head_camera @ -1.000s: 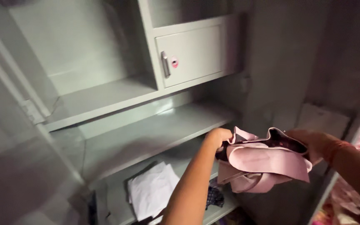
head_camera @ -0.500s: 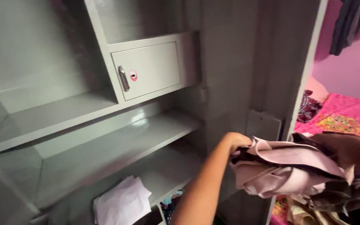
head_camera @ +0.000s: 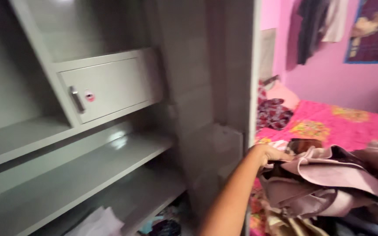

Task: The person removes various items from a wardrobe, including a red handbag, a plastic-wrapped bundle, and several folded garments, and places them onto a nearby bed. The person continues to take out more clothes and a pillow from the wardrobe and adds them to the pile on the bed.

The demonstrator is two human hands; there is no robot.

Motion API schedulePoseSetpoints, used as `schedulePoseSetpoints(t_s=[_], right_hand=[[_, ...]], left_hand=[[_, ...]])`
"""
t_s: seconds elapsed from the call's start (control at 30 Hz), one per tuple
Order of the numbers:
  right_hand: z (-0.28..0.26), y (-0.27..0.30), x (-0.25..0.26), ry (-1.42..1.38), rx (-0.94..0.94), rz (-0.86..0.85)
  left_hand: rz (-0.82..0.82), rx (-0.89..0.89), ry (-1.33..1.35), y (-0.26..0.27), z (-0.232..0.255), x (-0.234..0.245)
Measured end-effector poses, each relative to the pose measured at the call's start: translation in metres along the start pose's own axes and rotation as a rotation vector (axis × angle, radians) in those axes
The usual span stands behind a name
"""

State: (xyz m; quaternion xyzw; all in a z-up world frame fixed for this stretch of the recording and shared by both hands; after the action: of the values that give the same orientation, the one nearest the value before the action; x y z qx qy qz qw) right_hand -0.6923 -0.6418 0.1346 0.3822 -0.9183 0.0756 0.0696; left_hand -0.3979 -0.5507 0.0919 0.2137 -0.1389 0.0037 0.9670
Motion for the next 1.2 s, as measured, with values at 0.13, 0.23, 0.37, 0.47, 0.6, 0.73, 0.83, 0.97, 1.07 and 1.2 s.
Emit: schedulePoseSetpoints(t_s=[0.13, 0.23, 0.37, 0.47, 0.6, 0.73, 0.83, 0.97, 1.07, 1.2], right_hand=[[0.02, 0.018, 0.064, -0.035, -0.044, 0.134], [0.042, 0.024, 0.095, -0.072, -0.082, 0.229], [0.06, 0.029, 0.133, -0.101, -0.106, 0.336], [0.047, 0.032, 0.141, 0.298, 0.243, 0.165], [0.084, 0.004, 0.175, -0.406, -0.561, 0.736], [0.064, -0.011, 0.212, 0.791, -0.296, 0.697], [0.073, -0.024, 0.238, 0.284, -0.183, 0.904], [0.082, -0.018, 0.232, -0.105, 0.062, 0.935], [0.089, -0.006, 0.225, 0.574, -0.442, 1.12], [0.128, -0.016, 0.178, 1.184, -0.308, 0.719]], left_hand=[[0.001, -0.01, 0.091, -0.058, 0.02, -0.023], [0.007, -0.093, 0.046, -0.096, 0.044, -0.047], [0.142, -0.447, 0.153, -0.084, 0.079, -0.068], [0.19, -0.415, 0.047, -0.078, 0.103, -0.073], [0.2, -0.532, -0.05, -0.092, 0.122, -0.078], [0.282, -0.653, -0.184, -0.126, 0.149, -0.075], [0.37, -0.953, -0.11, -0.151, 0.173, -0.08], [0.339, -0.935, -0.304, -0.194, 0.181, -0.102], [0.412, -0.631, -0.653, -0.234, 0.167, -0.142], [0.056, -0.536, -1.015, -0.285, 0.131, -0.247]])
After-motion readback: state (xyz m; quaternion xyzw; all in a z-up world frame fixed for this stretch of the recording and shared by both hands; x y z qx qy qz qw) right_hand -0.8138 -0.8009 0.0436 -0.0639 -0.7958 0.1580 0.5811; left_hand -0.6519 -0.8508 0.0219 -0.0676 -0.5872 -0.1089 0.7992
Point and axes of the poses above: each hand's wrist, its own y-axis away from the middle knuckle, its own x-axis out of the back of the hand, z = x × y, the point moved 5 cm from there along -y, towards the middle knuckle
